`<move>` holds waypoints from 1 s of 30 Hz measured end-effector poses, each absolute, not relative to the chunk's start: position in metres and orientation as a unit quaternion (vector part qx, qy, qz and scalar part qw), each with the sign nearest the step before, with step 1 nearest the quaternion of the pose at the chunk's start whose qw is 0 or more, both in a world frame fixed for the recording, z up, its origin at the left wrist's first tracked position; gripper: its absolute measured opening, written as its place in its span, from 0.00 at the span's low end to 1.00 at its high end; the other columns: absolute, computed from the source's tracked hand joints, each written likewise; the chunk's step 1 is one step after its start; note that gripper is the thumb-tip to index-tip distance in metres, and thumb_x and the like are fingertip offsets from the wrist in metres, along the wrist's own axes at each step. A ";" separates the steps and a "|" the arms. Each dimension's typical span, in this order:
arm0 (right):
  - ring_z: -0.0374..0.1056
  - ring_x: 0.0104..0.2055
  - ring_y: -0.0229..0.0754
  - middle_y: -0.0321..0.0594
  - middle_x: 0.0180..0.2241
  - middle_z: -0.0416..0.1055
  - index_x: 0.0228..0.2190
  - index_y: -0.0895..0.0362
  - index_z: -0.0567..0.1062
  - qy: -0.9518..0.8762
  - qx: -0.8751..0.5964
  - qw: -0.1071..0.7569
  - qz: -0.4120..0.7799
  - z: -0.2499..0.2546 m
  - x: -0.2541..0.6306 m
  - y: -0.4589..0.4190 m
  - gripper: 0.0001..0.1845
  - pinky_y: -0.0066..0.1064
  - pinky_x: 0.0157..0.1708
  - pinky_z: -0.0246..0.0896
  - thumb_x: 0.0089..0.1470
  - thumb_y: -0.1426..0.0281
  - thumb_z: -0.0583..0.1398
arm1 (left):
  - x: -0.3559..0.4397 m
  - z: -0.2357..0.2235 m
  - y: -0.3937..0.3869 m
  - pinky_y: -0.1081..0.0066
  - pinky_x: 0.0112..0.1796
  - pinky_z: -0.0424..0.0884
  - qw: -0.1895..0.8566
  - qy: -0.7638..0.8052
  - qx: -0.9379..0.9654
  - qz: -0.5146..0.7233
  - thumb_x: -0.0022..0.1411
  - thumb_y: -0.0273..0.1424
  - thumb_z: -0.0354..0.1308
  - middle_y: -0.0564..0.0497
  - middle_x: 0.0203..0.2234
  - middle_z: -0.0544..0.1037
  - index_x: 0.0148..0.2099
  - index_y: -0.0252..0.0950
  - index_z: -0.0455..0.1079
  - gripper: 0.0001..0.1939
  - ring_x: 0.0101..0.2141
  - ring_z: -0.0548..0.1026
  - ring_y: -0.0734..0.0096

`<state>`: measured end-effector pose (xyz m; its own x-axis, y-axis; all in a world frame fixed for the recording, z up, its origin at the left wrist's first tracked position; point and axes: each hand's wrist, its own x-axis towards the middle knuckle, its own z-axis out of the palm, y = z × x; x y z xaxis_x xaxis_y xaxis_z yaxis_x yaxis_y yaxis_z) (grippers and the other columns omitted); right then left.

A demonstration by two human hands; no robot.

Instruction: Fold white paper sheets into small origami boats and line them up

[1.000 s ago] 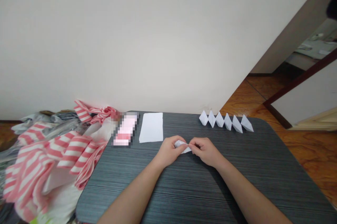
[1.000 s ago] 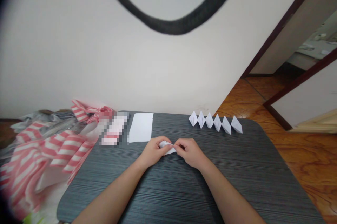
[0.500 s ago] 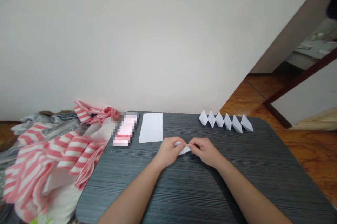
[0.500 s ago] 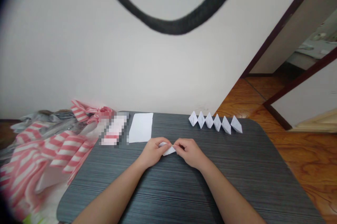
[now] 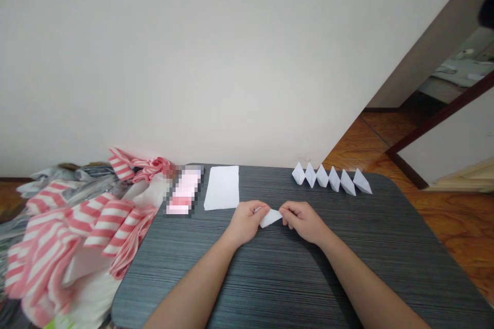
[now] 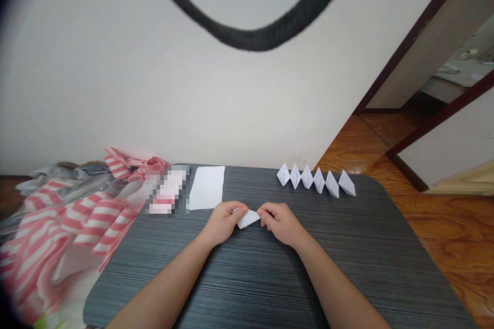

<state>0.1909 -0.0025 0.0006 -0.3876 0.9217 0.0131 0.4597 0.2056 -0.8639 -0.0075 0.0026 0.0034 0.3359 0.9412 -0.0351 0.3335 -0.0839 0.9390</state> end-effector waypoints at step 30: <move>0.60 0.17 0.33 0.33 0.18 0.66 0.25 0.58 0.69 -0.661 -0.502 0.320 0.456 -0.005 0.199 -0.001 0.18 0.25 0.20 0.54 0.60 0.63 0.48 | -0.008 0.001 0.004 0.76 0.23 0.61 0.544 0.482 0.598 0.338 0.60 0.41 0.47 0.52 0.19 0.70 0.30 0.32 0.70 0.18 0.21 0.66 0.75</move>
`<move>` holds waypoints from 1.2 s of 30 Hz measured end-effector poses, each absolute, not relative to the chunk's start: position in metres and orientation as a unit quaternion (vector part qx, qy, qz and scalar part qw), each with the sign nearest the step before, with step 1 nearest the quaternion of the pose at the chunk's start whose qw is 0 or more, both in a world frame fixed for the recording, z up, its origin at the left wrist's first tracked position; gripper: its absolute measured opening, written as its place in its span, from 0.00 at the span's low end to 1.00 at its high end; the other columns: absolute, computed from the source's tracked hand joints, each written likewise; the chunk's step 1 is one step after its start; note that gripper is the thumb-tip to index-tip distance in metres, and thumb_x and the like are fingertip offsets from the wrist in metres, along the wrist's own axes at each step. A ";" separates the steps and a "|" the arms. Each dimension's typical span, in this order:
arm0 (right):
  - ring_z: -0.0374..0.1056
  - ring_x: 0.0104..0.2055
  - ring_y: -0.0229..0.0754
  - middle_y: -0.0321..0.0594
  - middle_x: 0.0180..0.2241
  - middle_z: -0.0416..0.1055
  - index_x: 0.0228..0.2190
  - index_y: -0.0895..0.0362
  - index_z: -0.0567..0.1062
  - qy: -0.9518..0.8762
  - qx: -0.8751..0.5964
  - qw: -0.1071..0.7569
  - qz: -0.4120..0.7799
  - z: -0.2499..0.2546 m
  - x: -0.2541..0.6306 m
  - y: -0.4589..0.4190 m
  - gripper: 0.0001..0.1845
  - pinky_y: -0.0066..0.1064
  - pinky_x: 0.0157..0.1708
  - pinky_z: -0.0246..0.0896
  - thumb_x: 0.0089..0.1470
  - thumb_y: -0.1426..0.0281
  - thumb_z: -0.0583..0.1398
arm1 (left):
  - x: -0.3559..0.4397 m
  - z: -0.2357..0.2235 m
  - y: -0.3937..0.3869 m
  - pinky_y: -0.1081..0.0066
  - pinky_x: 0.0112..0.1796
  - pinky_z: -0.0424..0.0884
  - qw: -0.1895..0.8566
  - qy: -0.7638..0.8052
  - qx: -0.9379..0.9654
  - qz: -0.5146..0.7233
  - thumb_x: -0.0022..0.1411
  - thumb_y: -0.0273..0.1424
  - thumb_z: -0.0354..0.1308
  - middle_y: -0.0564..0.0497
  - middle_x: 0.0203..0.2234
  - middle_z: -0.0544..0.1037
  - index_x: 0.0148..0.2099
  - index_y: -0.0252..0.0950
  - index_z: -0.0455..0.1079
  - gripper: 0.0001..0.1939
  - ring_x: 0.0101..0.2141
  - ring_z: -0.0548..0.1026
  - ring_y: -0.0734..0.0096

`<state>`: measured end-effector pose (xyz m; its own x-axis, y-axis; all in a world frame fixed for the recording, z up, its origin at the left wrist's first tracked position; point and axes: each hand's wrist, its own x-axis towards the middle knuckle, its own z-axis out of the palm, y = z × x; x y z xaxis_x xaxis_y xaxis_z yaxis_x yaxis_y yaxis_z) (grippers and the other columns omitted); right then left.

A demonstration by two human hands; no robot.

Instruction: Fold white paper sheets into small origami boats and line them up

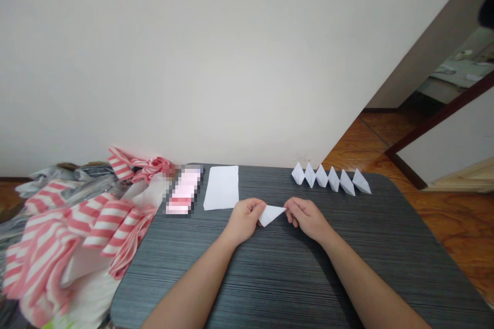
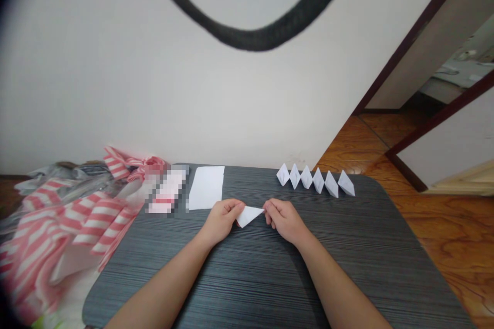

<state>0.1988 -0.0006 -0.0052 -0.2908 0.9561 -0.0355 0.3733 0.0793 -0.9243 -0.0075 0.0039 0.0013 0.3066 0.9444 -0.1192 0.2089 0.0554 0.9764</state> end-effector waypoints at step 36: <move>0.59 0.19 0.34 0.31 0.17 0.62 0.24 0.56 0.64 -0.674 -0.500 0.329 0.433 -0.004 0.198 0.000 0.13 0.25 0.22 0.55 0.58 0.65 0.51 | -0.005 0.001 0.002 0.72 0.36 0.66 0.475 0.465 0.656 0.357 0.61 0.37 0.50 0.48 0.35 0.77 0.42 0.35 0.73 0.15 0.35 0.72 0.69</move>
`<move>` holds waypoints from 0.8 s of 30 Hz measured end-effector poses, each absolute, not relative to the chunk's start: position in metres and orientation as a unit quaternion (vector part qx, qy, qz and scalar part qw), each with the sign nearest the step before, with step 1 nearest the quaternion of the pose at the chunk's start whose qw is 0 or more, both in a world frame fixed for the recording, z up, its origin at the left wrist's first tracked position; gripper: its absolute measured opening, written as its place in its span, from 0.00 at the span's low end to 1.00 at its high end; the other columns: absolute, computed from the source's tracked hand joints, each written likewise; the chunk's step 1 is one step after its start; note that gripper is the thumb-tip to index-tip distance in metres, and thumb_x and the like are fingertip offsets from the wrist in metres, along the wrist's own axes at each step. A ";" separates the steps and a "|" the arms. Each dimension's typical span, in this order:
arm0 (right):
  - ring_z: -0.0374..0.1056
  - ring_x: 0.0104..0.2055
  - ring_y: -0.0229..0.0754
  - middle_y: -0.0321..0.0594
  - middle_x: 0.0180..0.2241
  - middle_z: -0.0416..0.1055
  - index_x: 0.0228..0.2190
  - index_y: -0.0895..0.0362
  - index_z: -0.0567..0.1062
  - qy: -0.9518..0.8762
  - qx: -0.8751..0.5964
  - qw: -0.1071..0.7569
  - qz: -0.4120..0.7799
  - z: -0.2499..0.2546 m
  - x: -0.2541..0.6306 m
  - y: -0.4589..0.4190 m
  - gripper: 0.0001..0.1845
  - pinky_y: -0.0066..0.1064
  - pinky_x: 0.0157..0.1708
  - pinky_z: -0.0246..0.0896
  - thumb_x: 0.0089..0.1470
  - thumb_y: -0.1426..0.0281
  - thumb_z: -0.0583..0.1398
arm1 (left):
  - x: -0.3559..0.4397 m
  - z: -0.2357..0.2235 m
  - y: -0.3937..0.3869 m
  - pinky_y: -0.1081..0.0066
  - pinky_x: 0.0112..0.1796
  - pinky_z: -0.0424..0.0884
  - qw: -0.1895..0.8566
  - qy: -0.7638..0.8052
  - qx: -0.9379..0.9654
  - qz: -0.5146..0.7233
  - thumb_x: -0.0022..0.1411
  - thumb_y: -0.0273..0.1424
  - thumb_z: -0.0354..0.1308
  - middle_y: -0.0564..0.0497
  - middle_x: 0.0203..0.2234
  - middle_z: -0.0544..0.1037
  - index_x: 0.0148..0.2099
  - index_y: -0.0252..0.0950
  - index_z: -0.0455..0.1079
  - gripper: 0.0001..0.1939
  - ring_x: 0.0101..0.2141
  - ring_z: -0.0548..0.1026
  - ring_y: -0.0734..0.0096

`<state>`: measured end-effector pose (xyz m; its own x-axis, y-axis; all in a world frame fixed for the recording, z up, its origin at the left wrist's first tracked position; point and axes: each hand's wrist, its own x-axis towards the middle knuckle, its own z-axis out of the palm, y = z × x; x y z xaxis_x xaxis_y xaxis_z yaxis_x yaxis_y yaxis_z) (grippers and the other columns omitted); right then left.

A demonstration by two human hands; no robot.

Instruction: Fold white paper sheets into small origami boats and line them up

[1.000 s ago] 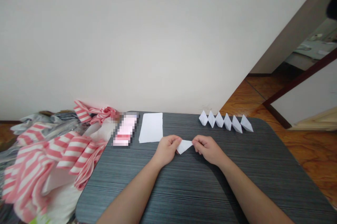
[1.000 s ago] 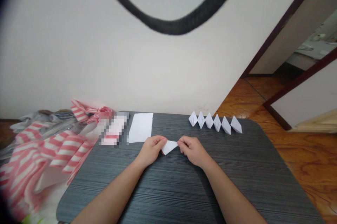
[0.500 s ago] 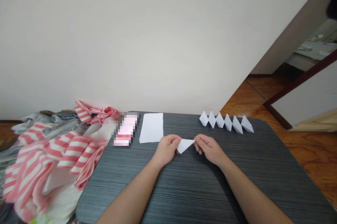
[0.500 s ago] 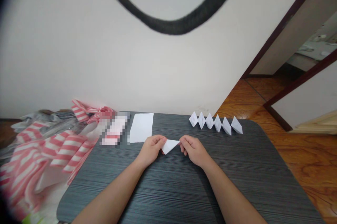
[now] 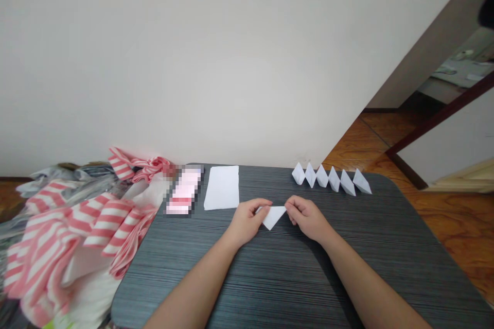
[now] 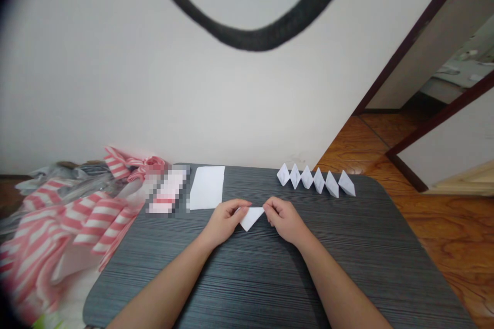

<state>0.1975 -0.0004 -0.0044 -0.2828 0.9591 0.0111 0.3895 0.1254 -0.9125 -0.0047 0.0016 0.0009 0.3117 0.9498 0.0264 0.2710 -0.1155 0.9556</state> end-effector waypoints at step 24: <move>0.62 0.15 0.34 0.34 0.17 0.69 0.29 0.57 0.66 -0.560 -0.470 0.390 0.559 -0.015 0.191 0.000 0.15 0.23 0.14 0.53 0.58 0.59 0.51 | -0.002 0.012 -0.004 0.74 0.33 0.64 0.474 0.419 0.716 0.295 0.55 0.29 0.57 0.52 0.35 0.76 0.43 0.37 0.71 0.12 0.32 0.70 0.71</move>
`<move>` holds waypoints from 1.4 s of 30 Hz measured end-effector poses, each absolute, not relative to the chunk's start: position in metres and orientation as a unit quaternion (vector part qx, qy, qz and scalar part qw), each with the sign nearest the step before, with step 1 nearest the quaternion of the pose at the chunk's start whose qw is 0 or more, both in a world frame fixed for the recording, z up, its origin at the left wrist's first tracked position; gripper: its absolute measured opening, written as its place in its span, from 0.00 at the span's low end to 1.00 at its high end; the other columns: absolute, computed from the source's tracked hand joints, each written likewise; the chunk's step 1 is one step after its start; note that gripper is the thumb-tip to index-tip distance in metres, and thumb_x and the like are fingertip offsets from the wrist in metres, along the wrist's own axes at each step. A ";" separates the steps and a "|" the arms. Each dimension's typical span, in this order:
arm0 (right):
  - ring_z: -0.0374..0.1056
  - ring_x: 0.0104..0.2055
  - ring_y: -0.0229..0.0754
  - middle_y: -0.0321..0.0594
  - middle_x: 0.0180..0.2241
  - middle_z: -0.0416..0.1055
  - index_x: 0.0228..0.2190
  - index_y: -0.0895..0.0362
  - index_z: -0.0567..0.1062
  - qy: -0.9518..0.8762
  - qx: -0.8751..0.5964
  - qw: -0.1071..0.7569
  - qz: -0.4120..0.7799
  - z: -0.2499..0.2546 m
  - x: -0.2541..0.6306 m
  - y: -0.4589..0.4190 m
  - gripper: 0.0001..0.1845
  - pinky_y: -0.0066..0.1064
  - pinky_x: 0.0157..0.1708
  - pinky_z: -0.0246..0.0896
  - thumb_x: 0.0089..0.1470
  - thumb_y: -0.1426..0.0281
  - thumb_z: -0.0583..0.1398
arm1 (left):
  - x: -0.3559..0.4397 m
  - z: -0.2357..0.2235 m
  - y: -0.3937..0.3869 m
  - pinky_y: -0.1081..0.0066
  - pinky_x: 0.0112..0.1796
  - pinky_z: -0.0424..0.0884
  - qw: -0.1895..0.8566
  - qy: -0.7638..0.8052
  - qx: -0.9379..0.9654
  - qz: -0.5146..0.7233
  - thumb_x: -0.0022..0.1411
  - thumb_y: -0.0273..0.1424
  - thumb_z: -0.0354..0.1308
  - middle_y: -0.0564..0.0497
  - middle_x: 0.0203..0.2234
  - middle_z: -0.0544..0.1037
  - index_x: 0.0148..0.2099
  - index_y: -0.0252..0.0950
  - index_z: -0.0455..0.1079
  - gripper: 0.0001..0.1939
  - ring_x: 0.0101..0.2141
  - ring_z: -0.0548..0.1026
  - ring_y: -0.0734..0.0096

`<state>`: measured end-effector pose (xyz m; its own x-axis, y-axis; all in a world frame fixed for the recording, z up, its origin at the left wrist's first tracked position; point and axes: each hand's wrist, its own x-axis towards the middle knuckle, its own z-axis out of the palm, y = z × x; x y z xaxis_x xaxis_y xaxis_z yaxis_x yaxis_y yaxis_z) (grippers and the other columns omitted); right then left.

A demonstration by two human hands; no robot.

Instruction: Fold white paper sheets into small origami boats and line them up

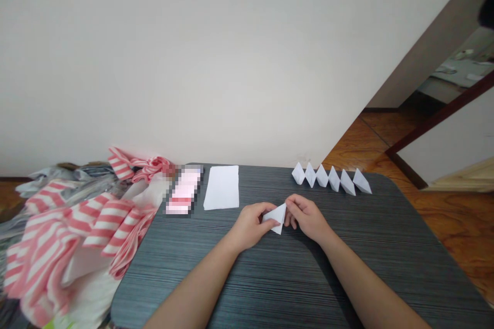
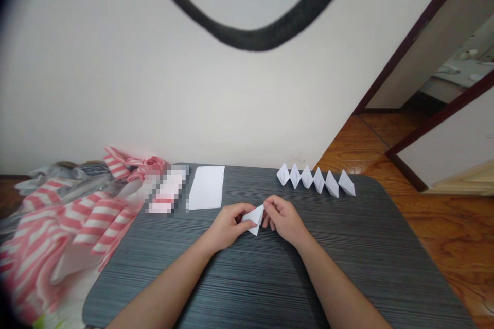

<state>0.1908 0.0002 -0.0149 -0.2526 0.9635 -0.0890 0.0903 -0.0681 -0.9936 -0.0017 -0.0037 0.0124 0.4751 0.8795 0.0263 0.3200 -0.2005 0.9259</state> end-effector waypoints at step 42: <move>0.52 0.18 0.32 0.30 0.16 0.59 0.29 0.57 0.68 -0.658 -0.504 0.331 0.451 -0.009 0.185 -0.003 0.11 0.24 0.17 0.44 0.53 0.61 0.56 | -0.001 0.008 -0.003 0.77 0.23 0.54 0.424 0.464 0.726 0.281 0.61 0.38 0.48 0.55 0.20 0.67 0.31 0.33 0.68 0.15 0.21 0.60 0.78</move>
<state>0.1847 -0.0029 -0.0092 -0.2728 0.9619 -0.0188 0.3634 0.0849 -0.9278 -0.0012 -0.0030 0.0084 0.4121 0.9110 0.0151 0.4348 -0.2112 0.8754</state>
